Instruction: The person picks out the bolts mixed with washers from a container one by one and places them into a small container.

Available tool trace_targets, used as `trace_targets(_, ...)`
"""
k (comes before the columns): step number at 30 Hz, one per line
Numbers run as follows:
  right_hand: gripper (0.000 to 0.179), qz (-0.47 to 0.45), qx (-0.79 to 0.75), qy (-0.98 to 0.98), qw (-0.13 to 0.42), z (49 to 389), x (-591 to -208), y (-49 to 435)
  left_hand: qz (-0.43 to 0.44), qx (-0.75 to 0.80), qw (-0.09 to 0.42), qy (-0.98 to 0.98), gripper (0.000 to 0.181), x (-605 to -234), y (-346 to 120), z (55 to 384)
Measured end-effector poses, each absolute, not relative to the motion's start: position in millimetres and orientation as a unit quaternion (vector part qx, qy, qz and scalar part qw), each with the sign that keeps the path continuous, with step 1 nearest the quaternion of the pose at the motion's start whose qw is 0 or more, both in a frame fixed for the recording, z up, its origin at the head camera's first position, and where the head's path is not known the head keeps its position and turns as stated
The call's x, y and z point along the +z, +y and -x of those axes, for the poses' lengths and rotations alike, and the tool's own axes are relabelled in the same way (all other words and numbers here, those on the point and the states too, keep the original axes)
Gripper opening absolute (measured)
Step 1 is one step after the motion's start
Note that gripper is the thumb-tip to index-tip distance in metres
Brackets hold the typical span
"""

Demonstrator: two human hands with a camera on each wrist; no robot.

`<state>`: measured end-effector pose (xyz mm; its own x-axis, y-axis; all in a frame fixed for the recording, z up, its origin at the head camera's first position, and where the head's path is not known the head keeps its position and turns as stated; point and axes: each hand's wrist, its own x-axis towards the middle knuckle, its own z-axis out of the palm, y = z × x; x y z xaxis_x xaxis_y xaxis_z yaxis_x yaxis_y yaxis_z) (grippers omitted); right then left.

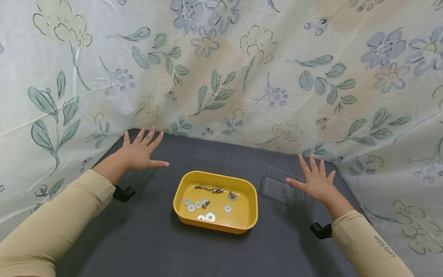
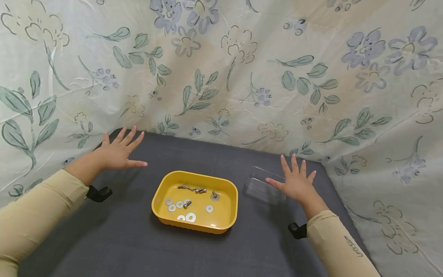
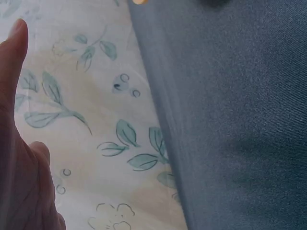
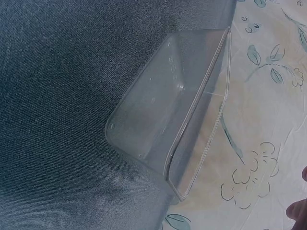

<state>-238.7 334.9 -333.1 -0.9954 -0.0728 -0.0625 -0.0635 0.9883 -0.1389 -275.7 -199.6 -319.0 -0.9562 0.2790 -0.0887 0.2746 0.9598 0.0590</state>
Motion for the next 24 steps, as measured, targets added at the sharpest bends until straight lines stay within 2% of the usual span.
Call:
trace_targets(8, 0.105, 0.039, -0.068, 0.996, 0.032, 240, -334, 336, -0.146, 0.029, 0.045, 0.988, 0.113, -319, -199, 277)
trace_targets(24, 0.105, 0.045, -0.068, 0.996, 0.027, 241, -337, 335, -0.157, 0.037, 0.073, 0.984, 0.116, -327, -186, 282)
